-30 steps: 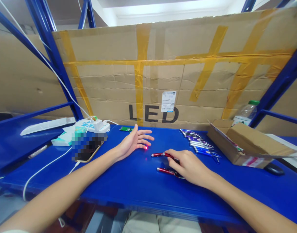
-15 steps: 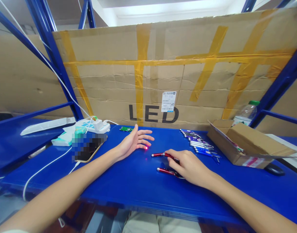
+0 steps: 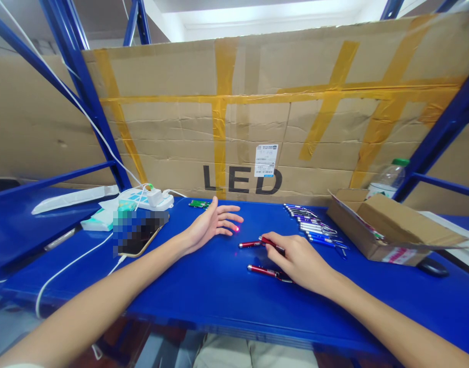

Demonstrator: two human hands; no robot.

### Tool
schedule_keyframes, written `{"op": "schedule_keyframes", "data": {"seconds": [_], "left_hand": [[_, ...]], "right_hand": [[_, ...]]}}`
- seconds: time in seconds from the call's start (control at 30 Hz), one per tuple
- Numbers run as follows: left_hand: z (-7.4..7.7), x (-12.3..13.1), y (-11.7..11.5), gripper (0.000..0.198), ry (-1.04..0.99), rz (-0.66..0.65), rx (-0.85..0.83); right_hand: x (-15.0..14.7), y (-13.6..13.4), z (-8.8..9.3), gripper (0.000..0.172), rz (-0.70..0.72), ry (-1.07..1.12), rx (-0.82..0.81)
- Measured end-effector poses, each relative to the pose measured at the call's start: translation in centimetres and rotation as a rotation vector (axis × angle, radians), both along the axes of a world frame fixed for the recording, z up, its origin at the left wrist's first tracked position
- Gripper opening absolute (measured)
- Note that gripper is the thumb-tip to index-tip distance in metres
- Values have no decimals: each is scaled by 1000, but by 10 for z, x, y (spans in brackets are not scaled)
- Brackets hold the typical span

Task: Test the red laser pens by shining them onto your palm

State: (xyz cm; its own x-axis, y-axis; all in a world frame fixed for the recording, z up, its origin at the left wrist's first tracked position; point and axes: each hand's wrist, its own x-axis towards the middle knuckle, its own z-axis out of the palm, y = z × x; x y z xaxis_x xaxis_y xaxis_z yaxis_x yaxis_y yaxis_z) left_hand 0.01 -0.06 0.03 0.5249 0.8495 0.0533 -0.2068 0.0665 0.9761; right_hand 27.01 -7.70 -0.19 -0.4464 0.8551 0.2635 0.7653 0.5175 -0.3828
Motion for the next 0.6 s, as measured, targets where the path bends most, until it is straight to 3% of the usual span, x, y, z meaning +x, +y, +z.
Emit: {"op": "schedule_keyframes", "data": {"seconds": [0.6], "left_hand": [[0,0,0,78,3,-3,-1]], "right_hand": [[0,1,0,35,8,-10,2]]}}
